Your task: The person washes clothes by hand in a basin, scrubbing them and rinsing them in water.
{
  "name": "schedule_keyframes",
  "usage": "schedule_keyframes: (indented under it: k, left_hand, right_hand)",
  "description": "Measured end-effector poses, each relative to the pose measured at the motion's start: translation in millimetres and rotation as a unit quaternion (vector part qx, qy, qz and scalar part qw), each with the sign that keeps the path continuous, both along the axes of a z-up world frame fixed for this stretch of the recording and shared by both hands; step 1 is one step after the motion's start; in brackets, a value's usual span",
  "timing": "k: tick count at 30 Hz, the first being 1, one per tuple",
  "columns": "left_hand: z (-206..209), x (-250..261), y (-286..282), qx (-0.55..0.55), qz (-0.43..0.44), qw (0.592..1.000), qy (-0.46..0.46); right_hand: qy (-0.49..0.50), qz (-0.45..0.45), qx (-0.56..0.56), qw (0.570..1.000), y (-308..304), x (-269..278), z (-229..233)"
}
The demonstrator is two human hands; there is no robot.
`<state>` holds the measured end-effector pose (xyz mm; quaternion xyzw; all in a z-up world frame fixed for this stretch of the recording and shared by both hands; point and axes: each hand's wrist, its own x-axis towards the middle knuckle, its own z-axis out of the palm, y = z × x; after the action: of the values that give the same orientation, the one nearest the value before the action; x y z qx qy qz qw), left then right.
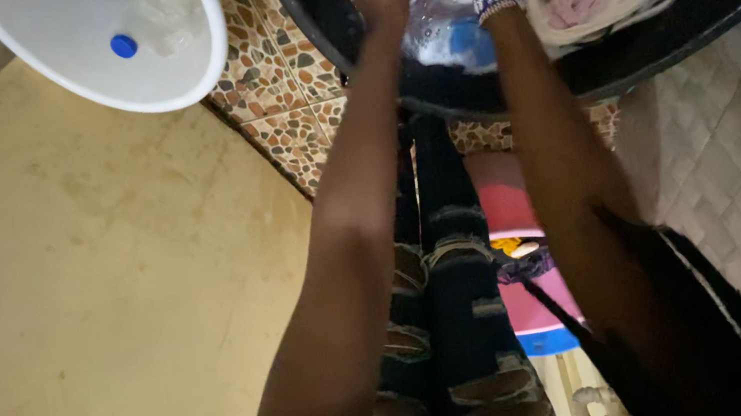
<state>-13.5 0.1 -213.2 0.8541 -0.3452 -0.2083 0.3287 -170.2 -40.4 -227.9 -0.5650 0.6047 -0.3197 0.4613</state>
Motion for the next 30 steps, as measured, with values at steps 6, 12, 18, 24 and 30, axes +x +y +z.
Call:
schedule_keyframes:
  k: [6,12,18,24,30]
  left_hand:
    - [110,-72,57,-0.133,0.14,0.815,0.546]
    - [179,-37,38,-0.02,0.272,0.624,0.732]
    - [229,3,-11,-0.031,0.145,0.557,0.817]
    - [263,1,3,0.084,0.1,0.805,0.578]
    - [267,5,40,-0.093,0.047,0.757,0.645]
  right_hand:
    - [-0.241,-0.05,0.215,0.945,-12,21,113]
    - [0.01,0.047,0.097,0.994,3,56,278]
    - [0.037,0.156,-0.079,0.984,50,66,391]
    - [0.081,-0.006,0.056,0.995,-4,54,322]
    - [-0.183,0.026,0.282,0.941,-5,58,290]
